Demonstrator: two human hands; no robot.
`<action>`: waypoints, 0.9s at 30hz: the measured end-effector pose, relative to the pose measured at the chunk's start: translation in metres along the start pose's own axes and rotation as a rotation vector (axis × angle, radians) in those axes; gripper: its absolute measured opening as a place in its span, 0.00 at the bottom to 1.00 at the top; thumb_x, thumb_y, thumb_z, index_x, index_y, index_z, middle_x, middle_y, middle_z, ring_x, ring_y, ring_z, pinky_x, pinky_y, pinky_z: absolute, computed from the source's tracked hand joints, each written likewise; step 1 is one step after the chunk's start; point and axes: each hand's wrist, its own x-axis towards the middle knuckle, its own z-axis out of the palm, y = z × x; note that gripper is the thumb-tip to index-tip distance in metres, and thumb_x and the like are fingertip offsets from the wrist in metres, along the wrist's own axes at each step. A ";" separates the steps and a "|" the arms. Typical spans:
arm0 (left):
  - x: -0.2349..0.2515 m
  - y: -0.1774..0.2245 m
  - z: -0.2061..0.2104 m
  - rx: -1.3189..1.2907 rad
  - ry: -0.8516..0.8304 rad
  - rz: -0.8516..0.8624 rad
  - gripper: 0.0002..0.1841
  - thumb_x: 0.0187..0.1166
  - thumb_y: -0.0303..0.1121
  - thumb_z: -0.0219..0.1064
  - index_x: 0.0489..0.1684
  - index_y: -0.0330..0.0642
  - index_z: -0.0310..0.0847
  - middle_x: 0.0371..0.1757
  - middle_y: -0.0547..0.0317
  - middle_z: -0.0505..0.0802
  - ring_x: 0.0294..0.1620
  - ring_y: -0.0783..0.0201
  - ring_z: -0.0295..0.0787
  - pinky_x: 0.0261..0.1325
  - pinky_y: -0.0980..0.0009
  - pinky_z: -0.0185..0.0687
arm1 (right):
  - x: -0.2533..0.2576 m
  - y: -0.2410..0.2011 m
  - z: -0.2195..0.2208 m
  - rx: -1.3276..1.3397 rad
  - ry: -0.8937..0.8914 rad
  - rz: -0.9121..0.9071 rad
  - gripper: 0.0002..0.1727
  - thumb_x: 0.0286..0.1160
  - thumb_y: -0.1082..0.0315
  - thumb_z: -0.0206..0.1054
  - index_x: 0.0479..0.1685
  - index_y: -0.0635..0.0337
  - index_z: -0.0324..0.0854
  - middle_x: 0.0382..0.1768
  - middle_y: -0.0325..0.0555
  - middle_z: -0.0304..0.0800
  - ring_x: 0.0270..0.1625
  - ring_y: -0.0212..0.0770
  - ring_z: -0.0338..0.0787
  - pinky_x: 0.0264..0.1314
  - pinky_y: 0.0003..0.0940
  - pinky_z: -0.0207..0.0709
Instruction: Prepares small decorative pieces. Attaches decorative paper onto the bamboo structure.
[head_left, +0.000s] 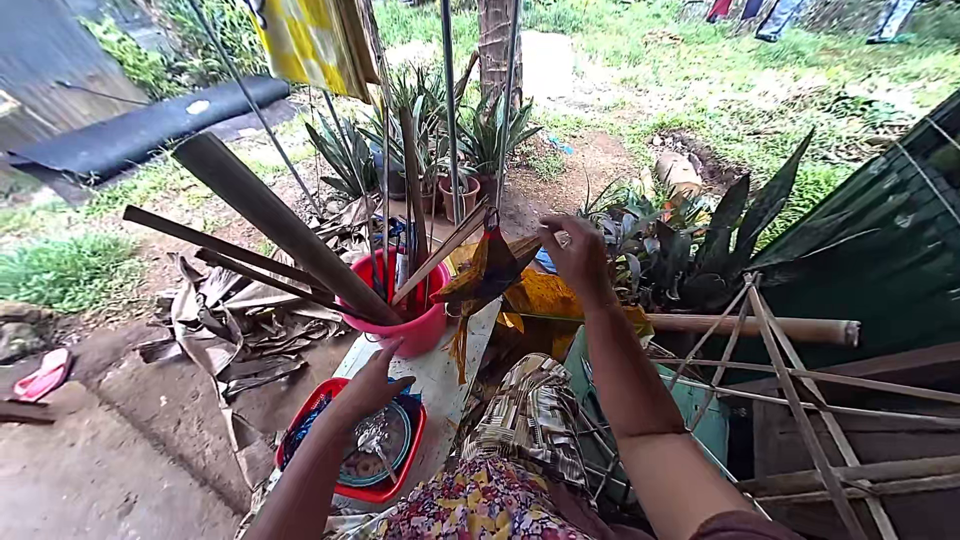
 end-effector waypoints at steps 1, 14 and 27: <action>0.014 0.005 0.014 -0.003 -0.032 0.007 0.48 0.76 0.43 0.75 0.95 0.46 0.48 0.85 0.31 0.68 0.80 0.35 0.73 0.79 0.41 0.71 | 0.011 -0.006 0.011 0.031 -0.027 -0.021 0.17 0.82 0.60 0.67 0.61 0.59 0.89 0.53 0.49 0.95 0.59 0.50 0.92 0.68 0.57 0.78; 0.037 -0.020 0.113 -0.237 0.408 -0.079 0.66 0.61 0.62 0.80 0.97 0.41 0.36 0.93 0.31 0.52 0.93 0.34 0.46 0.87 0.27 0.42 | 0.012 -0.033 0.070 0.265 -0.231 0.098 0.37 0.84 0.49 0.64 0.88 0.59 0.64 0.74 0.58 0.82 0.74 0.50 0.85 0.78 0.51 0.76; 0.131 -0.032 0.063 -0.946 0.763 -0.461 0.51 0.82 0.46 0.69 0.95 0.37 0.31 0.88 0.26 0.59 0.86 0.32 0.61 0.83 0.37 0.61 | 0.006 -0.058 0.032 0.291 -0.241 0.054 0.38 0.86 0.47 0.58 0.89 0.61 0.61 0.77 0.58 0.79 0.77 0.43 0.82 0.79 0.41 0.76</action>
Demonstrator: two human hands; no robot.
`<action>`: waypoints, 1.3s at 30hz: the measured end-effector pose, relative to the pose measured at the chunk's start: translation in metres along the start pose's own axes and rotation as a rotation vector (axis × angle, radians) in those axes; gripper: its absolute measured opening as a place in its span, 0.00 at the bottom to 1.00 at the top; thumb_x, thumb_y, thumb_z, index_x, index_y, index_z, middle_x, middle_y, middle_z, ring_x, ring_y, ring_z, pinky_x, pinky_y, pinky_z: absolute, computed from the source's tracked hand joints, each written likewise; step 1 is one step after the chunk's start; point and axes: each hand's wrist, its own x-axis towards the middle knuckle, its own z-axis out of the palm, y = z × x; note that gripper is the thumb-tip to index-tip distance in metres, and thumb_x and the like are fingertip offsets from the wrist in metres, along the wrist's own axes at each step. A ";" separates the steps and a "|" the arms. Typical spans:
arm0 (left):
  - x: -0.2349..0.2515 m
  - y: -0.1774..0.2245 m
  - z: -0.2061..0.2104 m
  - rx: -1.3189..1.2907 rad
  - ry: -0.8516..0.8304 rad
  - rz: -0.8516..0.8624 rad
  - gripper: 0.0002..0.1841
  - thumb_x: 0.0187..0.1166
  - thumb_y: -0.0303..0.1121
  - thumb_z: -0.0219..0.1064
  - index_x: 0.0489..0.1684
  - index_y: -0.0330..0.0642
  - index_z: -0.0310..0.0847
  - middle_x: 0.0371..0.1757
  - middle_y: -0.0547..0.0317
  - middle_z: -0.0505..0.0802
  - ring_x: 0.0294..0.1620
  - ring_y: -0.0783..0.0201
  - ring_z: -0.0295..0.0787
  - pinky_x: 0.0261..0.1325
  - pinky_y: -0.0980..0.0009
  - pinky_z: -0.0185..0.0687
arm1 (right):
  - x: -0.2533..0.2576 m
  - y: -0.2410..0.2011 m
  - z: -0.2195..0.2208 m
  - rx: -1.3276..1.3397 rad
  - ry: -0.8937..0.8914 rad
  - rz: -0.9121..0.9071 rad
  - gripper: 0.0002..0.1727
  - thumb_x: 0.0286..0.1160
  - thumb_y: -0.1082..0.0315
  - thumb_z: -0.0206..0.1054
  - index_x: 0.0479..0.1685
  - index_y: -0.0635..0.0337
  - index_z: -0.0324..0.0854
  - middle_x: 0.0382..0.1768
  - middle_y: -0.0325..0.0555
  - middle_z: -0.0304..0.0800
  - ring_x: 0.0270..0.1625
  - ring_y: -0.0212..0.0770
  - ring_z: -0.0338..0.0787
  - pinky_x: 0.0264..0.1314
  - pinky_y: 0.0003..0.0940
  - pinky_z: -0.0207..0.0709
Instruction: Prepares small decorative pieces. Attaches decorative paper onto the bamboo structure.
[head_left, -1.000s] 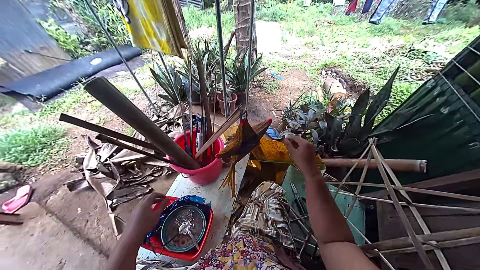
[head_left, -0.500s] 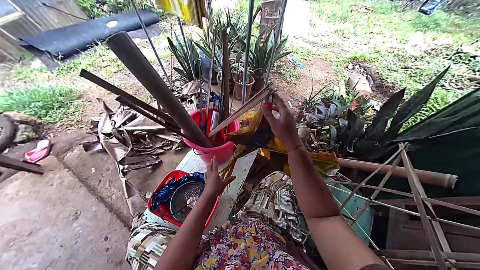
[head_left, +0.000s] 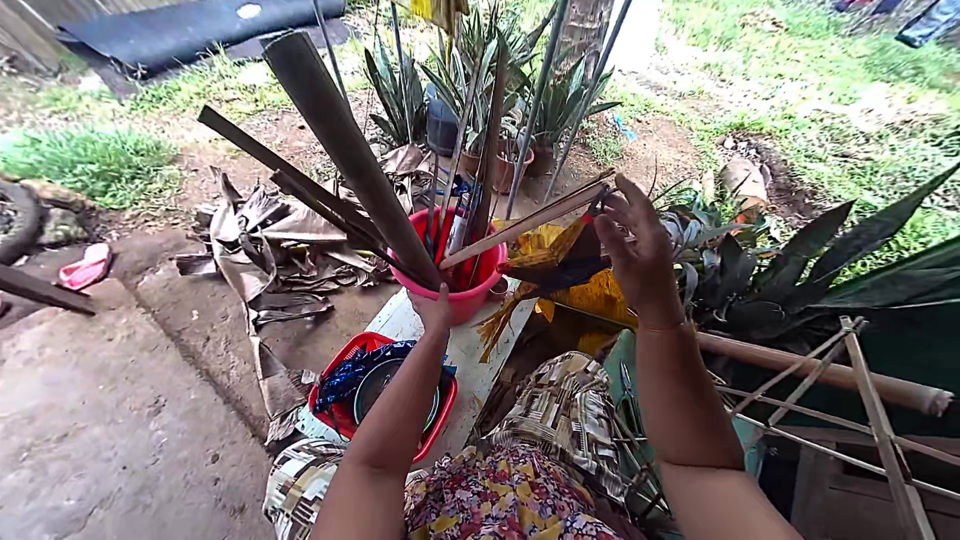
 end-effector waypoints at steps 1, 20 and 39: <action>0.006 0.002 0.012 0.008 0.050 -0.019 0.53 0.80 0.47 0.70 0.94 0.37 0.28 0.90 0.28 0.58 0.87 0.34 0.61 0.84 0.40 0.61 | 0.001 0.000 0.001 -0.024 0.005 -0.029 0.35 0.87 0.51 0.59 0.87 0.63 0.64 0.75 0.59 0.80 0.75 0.44 0.84 0.79 0.40 0.77; 0.086 0.028 -0.037 0.126 -0.096 -0.063 0.45 0.72 0.21 0.68 0.89 0.31 0.40 0.74 0.25 0.77 0.69 0.35 0.82 0.65 0.39 0.82 | -0.028 -0.039 0.014 0.033 -0.208 -0.155 0.36 0.77 0.61 0.73 0.85 0.55 0.67 0.82 0.49 0.72 0.67 0.39 0.89 0.65 0.37 0.89; 0.159 0.037 -0.070 0.042 -0.354 0.056 0.46 0.87 0.38 0.64 0.94 0.36 0.30 0.85 0.31 0.69 0.81 0.43 0.73 0.79 0.48 0.73 | -0.054 0.061 0.052 0.767 0.594 0.677 0.15 0.93 0.67 0.46 0.70 0.55 0.70 0.44 0.39 0.85 0.37 0.34 0.88 0.44 0.32 0.86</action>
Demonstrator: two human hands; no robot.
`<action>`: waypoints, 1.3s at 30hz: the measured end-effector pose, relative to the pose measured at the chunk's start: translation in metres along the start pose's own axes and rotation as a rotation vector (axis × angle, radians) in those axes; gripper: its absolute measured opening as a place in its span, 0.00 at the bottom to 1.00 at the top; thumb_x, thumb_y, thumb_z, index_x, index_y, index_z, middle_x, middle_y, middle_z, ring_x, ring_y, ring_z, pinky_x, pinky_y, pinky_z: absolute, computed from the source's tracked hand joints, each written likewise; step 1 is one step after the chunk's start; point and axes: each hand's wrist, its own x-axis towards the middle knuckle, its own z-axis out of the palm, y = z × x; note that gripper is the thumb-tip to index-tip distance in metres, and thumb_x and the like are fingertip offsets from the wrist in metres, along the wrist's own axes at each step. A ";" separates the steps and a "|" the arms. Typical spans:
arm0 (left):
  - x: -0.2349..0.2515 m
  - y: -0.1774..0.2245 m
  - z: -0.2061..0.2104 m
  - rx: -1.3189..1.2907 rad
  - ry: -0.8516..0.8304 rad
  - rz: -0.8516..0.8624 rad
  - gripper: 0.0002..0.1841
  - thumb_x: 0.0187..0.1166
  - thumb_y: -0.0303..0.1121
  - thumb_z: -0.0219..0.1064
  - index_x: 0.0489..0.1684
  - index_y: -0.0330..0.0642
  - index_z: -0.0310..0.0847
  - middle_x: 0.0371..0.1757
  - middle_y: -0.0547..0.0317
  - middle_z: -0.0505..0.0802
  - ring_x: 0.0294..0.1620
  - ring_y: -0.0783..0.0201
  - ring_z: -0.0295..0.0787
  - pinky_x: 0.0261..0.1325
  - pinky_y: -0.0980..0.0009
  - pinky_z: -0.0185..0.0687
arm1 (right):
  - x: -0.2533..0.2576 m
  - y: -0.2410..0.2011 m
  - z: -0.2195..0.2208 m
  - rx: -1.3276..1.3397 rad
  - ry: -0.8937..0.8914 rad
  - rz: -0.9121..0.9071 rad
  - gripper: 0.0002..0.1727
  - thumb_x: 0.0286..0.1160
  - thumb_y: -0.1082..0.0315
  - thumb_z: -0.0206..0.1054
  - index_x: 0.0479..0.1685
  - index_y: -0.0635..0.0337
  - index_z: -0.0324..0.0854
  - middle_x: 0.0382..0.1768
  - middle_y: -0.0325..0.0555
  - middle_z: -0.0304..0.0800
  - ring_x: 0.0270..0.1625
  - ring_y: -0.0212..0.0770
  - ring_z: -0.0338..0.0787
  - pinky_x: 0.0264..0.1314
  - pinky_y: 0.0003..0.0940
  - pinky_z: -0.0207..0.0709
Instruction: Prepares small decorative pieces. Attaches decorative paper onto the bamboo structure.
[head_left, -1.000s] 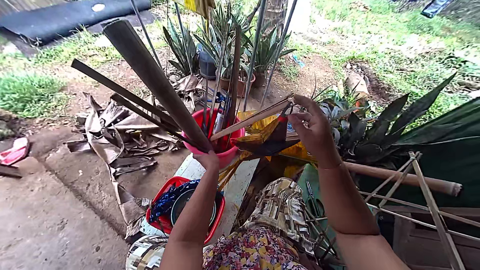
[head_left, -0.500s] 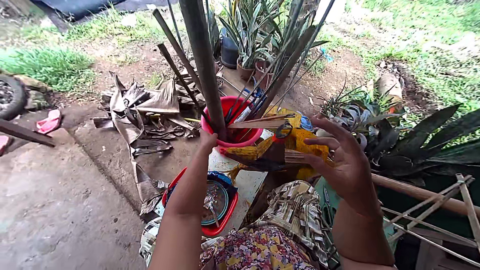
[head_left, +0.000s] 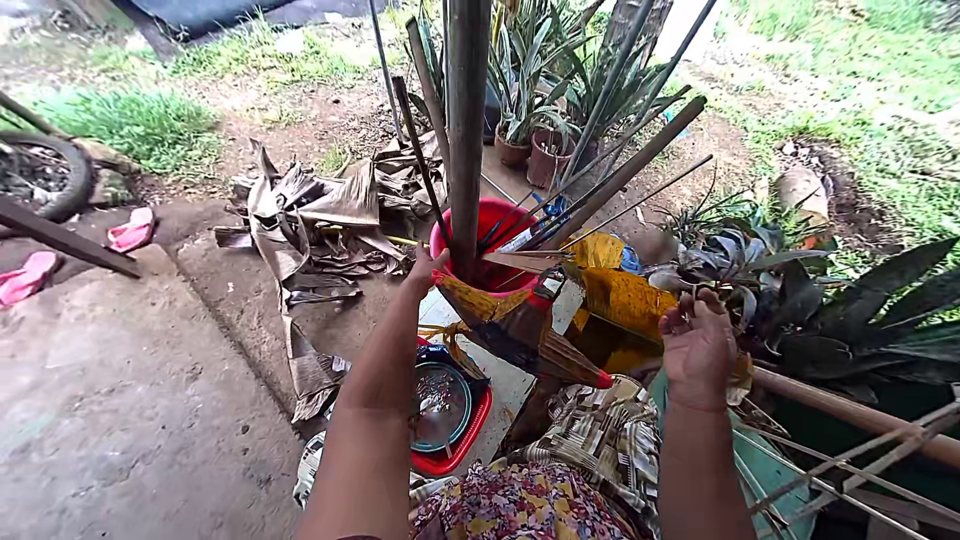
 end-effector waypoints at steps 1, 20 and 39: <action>-0.016 0.006 -0.008 -0.071 0.001 0.011 0.45 0.91 0.46 0.56 0.95 0.40 0.22 0.91 0.35 0.59 0.89 0.45 0.62 0.86 0.49 0.64 | 0.004 0.010 -0.003 0.000 0.043 0.060 0.15 0.93 0.67 0.47 0.70 0.56 0.69 0.43 0.39 0.84 0.37 0.34 0.88 0.43 0.32 0.85; -0.107 -0.098 0.019 0.533 -0.253 0.259 0.77 0.35 0.55 0.94 0.94 0.42 0.43 0.84 0.50 0.76 0.87 0.50 0.66 0.91 0.37 0.43 | -0.108 0.067 0.005 -0.956 -0.720 0.160 0.36 0.59 0.65 0.86 0.71 0.65 0.80 0.64 0.48 0.90 0.68 0.33 0.86 0.77 0.32 0.77; -0.079 -0.102 -0.093 0.919 0.300 -0.017 0.36 0.67 0.27 0.76 0.83 0.44 0.72 0.82 0.32 0.75 0.88 0.26 0.55 0.80 0.19 0.44 | -0.135 0.119 0.041 -1.156 -0.654 0.082 0.28 0.78 0.48 0.72 0.67 0.61 0.85 0.63 0.51 0.91 0.71 0.43 0.86 0.80 0.48 0.73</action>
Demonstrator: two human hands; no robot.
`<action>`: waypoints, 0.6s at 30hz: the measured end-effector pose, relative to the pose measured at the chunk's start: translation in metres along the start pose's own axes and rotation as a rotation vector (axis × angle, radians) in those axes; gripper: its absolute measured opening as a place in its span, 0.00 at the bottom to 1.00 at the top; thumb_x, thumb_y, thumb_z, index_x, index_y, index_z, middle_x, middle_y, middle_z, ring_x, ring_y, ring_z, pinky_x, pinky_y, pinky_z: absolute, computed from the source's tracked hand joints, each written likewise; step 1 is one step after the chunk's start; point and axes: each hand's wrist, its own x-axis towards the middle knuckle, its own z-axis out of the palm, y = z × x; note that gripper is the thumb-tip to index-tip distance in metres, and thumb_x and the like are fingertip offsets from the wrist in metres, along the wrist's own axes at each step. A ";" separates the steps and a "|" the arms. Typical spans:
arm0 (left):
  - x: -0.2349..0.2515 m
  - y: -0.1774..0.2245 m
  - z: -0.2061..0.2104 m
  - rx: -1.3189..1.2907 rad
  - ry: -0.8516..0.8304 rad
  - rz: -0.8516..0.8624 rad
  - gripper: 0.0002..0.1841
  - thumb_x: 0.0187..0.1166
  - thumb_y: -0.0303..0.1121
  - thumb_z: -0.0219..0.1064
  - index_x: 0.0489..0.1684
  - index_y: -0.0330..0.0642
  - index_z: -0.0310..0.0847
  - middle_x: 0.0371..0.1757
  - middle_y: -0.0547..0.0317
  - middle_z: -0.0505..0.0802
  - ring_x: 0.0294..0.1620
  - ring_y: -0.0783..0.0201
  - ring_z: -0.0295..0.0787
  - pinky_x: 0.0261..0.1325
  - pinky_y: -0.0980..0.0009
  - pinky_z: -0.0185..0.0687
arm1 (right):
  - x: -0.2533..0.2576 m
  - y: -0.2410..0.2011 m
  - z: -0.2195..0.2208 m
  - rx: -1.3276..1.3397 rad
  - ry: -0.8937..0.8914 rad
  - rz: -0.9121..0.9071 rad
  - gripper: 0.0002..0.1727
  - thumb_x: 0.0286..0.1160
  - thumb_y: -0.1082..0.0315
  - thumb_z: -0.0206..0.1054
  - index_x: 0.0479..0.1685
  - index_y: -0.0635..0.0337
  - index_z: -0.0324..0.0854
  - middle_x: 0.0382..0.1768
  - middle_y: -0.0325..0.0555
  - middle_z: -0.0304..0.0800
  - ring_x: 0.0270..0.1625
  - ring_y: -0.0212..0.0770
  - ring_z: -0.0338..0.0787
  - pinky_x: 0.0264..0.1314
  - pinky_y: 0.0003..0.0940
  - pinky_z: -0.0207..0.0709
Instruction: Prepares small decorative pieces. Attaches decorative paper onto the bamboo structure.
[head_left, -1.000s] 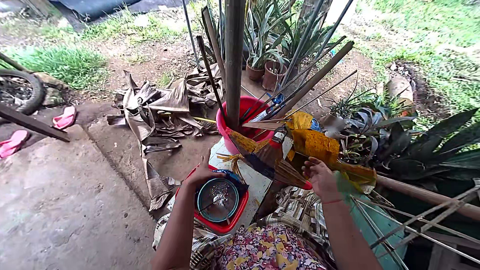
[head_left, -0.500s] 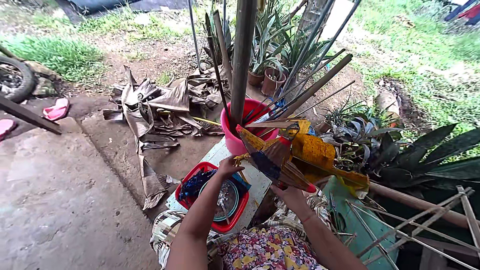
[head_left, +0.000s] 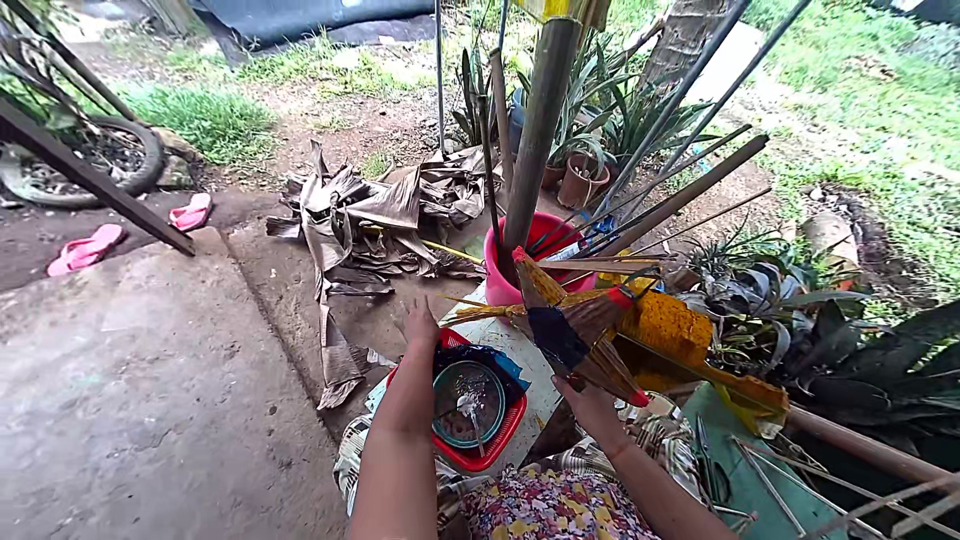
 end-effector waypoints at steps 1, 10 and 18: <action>-0.002 -0.011 -0.003 0.025 -0.031 -0.104 0.42 0.66 0.26 0.76 0.88 0.44 0.65 0.85 0.30 0.70 0.89 0.25 0.52 0.80 0.18 0.44 | 0.000 -0.001 -0.001 -0.015 -0.017 0.019 0.29 0.78 0.47 0.72 0.68 0.60 0.85 0.63 0.52 0.91 0.72 0.44 0.86 0.80 0.49 0.72; -0.054 -0.086 -0.003 -0.227 -0.405 -0.105 0.30 0.95 0.51 0.43 0.81 0.38 0.73 0.74 0.33 0.83 0.79 0.38 0.76 0.81 0.37 0.64 | -0.007 0.017 -0.009 0.113 0.032 -0.030 0.32 0.71 0.54 0.79 0.69 0.66 0.81 0.63 0.55 0.90 0.69 0.43 0.86 0.78 0.44 0.74; -0.084 -0.098 -0.022 -0.079 -0.549 0.004 0.24 0.87 0.31 0.57 0.83 0.42 0.73 0.76 0.35 0.83 0.79 0.38 0.77 0.81 0.38 0.65 | -0.011 0.018 -0.025 0.095 -0.059 -0.005 0.33 0.71 0.51 0.79 0.69 0.65 0.81 0.61 0.54 0.91 0.65 0.44 0.89 0.74 0.46 0.78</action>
